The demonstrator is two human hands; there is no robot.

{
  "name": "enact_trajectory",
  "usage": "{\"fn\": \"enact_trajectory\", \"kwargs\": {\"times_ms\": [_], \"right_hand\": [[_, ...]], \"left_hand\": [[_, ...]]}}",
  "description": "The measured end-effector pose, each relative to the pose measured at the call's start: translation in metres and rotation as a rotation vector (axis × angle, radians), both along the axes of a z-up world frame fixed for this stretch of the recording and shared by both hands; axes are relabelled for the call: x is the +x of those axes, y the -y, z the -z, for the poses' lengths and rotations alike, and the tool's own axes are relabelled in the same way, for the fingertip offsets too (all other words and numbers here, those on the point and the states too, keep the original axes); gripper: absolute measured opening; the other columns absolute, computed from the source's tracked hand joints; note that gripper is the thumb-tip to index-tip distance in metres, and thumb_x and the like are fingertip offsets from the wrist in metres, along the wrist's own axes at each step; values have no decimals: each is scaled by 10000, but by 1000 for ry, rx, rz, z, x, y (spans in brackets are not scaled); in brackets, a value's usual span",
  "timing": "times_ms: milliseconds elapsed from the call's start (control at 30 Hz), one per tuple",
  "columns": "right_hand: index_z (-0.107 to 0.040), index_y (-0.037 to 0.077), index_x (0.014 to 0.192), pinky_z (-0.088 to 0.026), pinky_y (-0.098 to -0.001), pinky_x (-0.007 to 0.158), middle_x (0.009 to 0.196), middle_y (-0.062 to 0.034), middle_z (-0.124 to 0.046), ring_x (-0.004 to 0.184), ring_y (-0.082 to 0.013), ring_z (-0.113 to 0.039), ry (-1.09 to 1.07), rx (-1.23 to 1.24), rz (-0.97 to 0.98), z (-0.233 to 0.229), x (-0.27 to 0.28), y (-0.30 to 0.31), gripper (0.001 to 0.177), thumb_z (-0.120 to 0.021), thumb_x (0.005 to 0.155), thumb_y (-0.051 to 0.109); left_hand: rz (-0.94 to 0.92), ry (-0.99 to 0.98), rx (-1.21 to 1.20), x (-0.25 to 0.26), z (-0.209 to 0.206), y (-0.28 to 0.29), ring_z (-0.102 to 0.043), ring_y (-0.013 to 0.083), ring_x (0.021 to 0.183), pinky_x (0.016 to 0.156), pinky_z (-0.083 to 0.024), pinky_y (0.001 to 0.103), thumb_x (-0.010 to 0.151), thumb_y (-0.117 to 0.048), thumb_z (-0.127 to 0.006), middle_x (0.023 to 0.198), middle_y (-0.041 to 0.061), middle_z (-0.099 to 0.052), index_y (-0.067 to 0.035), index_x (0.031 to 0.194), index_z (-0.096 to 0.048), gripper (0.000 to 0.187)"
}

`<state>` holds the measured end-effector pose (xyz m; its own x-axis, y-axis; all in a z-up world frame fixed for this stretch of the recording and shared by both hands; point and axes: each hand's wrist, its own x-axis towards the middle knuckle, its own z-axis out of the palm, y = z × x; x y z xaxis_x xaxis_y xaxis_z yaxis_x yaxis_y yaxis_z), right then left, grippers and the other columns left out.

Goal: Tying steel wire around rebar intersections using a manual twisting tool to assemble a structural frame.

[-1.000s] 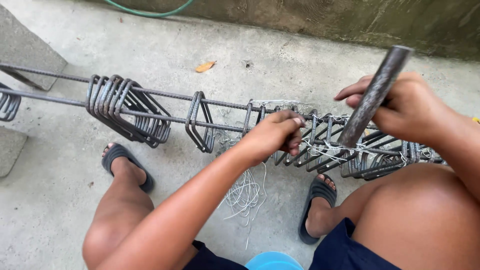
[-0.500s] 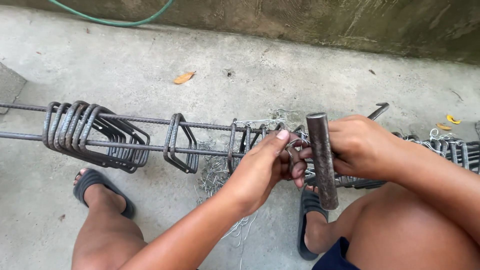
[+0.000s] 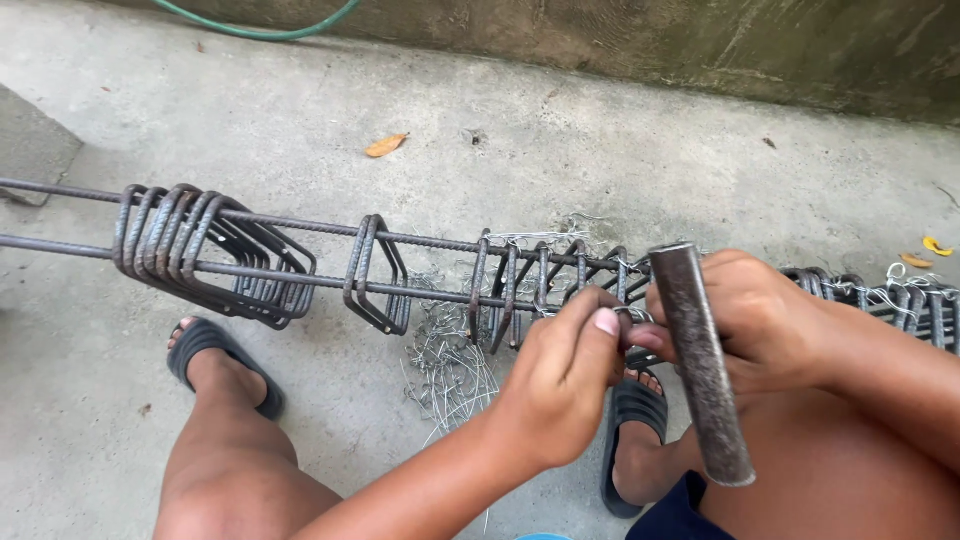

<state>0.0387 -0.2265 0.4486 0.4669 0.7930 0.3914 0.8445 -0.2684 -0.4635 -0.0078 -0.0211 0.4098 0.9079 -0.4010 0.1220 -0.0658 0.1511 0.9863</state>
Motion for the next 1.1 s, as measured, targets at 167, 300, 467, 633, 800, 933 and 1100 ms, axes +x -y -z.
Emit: {"fn": "enact_trajectory", "kwargs": {"times_ms": [167,300,467,633,800,933,1100], "right_hand": [[-589,119,527,-430,-319,385,469,25,-625,339,-156,-554,-153,-25,128,-10,-7,-3,319,-737,808,148],[-594,118,475,-420,-279,303,382,38,-608,278,-101,-517,-374,-46,249,-7,0,2,414,-679,863,235],[-687,-14,443,-355,-322,306,384,-59,-570,335,-145,-440,-968,-128,369,13,19,22,550,-686,928,245],[-624,13,403,-365,-342,316,356,-37,-530,329,-152,-406,-801,-282,423,15,18,27,574,-728,909,263],[-685,-7,409,-465,-346,355,334,-67,-622,319,-172,-499,-605,-489,556,6,13,13,578,-762,841,370],[-798,15,501,-458,-300,390,398,-71,-718,336,-164,-555,-677,-657,720,-1,10,6,521,-761,863,388],[-815,51,663,-558,-250,349,502,-70,-789,359,-154,-691,-635,-626,820,-1,14,23,382,-732,859,368]], "left_hand": [[-20,403,165,5,7,-5,-482,233,376,384,-374,390,1034,-92,-376,531,58,-540,11,998,-498,164],[-153,747,382,17,23,-2,-605,331,414,384,-469,436,1025,-96,-409,538,102,-578,27,998,-464,138],[-79,743,837,12,28,4,-644,341,425,386,-496,473,1013,-205,-459,542,88,-659,-25,952,-496,193],[-101,666,718,7,23,2,-621,371,418,378,-466,479,1033,-210,-451,537,125,-636,-13,973,-470,207],[-77,539,655,3,23,1,-647,382,466,411,-483,485,1062,-285,-408,593,161,-667,-3,1014,-479,295],[73,239,642,10,18,2,-638,308,484,445,-549,420,1080,-361,-271,599,98,-626,-21,1004,-541,441],[145,-135,473,13,37,-3,-538,162,564,536,-514,327,1118,-335,-293,643,21,-540,-65,886,-631,491]]}}
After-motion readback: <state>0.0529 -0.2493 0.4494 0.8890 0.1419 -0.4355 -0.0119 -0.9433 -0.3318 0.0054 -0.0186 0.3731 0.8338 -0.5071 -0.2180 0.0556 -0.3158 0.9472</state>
